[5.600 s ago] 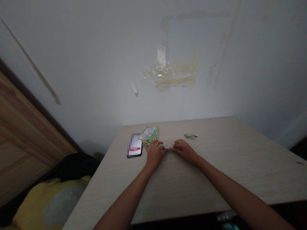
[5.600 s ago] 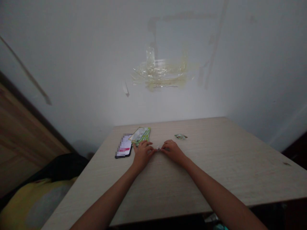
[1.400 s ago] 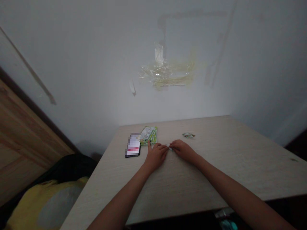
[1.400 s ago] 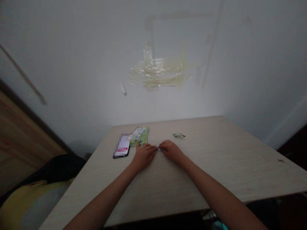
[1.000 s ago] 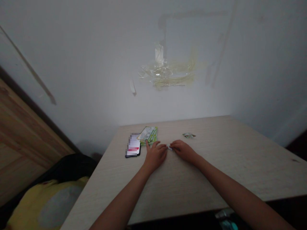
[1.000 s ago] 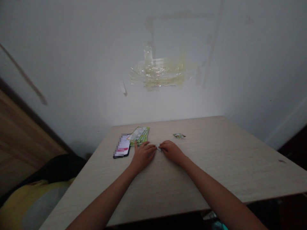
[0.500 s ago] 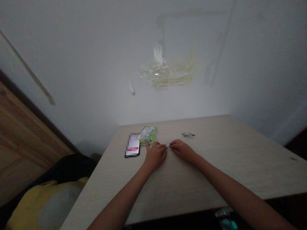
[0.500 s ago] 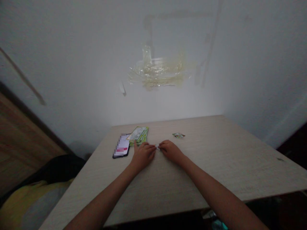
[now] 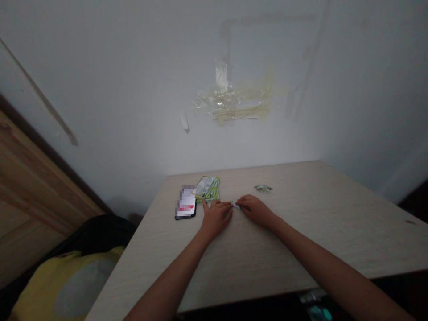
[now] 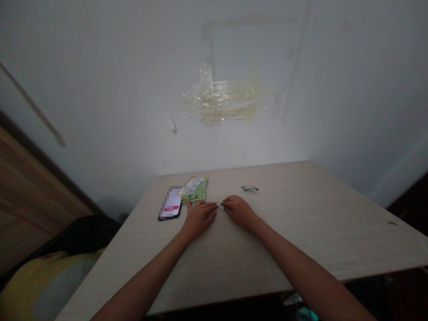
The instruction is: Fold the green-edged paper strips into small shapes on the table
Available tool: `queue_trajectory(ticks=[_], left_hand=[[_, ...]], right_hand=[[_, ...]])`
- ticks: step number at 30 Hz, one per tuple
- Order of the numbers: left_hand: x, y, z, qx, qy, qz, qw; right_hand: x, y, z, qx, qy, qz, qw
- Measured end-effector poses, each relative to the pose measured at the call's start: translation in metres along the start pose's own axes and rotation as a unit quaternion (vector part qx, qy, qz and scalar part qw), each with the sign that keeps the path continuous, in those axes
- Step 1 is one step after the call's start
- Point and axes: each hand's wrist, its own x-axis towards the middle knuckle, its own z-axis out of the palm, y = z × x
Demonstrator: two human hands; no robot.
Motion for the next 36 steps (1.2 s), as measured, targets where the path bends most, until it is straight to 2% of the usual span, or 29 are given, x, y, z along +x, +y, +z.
queue_trajectory(ticks=[7,14,21,31,36], left_hand=[[0.0025,-0.0026,-0.0012,0.013,0.027,-0.049,0.998],[0.0017,-0.0032,0.0036,0.020,0.018,-0.010,1.000],[0.0016,-0.0018,0.0059,0.064,0.027,-0.026,0.997],[0.0017,-0.0001,0.0028,0.101,0.052,0.001,0.994],[0.0002,0.0002,0.0034,0.086,0.055,0.004,0.995]], right_hand=[[0.0001,-0.0031,-0.0040,0.001,-0.011,-0.005,1.000],[0.0002,-0.0031,-0.0029,-0.003,-0.009,-0.004,1.000],[0.0001,-0.0029,-0.0035,0.002,-0.013,-0.006,1.000],[-0.0005,-0.0033,-0.0016,-0.005,-0.005,-0.003,1.000],[-0.0005,-0.0048,-0.0023,0.002,-0.005,-0.006,1.000]])
